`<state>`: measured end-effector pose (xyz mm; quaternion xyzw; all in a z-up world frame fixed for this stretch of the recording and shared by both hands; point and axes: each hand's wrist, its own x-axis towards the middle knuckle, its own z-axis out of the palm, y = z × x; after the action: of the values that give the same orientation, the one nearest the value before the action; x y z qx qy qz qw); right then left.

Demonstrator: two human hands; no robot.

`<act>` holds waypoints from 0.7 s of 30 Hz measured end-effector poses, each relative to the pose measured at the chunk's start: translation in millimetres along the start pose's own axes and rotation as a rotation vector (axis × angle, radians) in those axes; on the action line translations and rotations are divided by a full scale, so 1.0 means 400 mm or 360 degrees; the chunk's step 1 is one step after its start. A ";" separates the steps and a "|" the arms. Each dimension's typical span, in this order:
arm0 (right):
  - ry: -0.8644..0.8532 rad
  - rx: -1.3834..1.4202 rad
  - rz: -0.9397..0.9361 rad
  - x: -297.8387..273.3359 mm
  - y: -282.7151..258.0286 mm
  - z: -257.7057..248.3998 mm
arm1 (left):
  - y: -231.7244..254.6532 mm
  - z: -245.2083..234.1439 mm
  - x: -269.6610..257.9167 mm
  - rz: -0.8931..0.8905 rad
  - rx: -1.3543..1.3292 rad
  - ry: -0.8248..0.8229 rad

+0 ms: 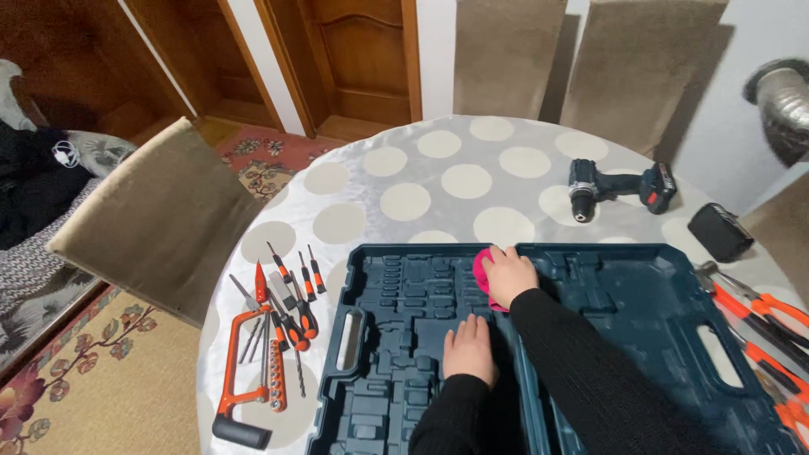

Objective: The person wipes the interior compartments of an open toolbox with a pink cloth. The toolbox is empty, and the person systematically cleans both halves of the case on a round table.

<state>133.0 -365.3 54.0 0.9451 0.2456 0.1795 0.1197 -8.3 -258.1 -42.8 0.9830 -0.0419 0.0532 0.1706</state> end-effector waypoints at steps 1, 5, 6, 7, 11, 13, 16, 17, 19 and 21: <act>0.0003 0.0005 -0.0003 0.014 -0.009 -0.016 | -0.001 -0.004 0.001 -0.0005 0.0005 0.0001; -0.0680 -0.0140 -0.0024 0.055 -0.039 -0.088 | 0.009 -0.050 -0.005 -0.0043 0.0002 -0.0388; -0.0919 -0.0143 -0.0060 0.064 -0.044 -0.108 | 0.015 -0.070 -0.006 -0.0044 0.0013 -0.0467; -0.0929 -0.0142 -0.0060 0.064 -0.051 -0.122 | 0.016 -0.077 -0.006 -0.0043 0.0009 -0.0475; -0.1082 -0.0234 -0.0203 0.033 -0.069 -0.147 | 0.019 -0.112 -0.009 -0.0066 -0.0009 -0.0504; -0.1078 -0.0228 -0.0266 0.004 -0.072 -0.129 | 0.013 -0.124 -0.015 -0.0064 -0.0012 -0.0538; -0.0910 -0.0226 -0.0408 -0.049 -0.072 -0.110 | 0.001 -0.123 -0.027 -0.0030 -0.0074 -0.0465; -0.0966 -0.0211 -0.0458 -0.066 -0.074 -0.125 | -0.002 -0.123 -0.029 -0.0034 -0.0045 -0.0474; -0.1025 -0.0196 -0.0500 -0.103 -0.078 -0.138 | 0.003 -0.147 -0.032 -0.0029 -0.0016 -0.0484; -0.0897 -0.0140 -0.0585 -0.145 -0.083 -0.133 | 0.019 -0.191 -0.038 -0.0131 -0.0040 -0.0655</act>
<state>50.4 -359.0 75.6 0.8913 0.3613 -0.1029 0.2538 -31.0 -238.4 29.6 0.9718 -0.0362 -0.1564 0.1727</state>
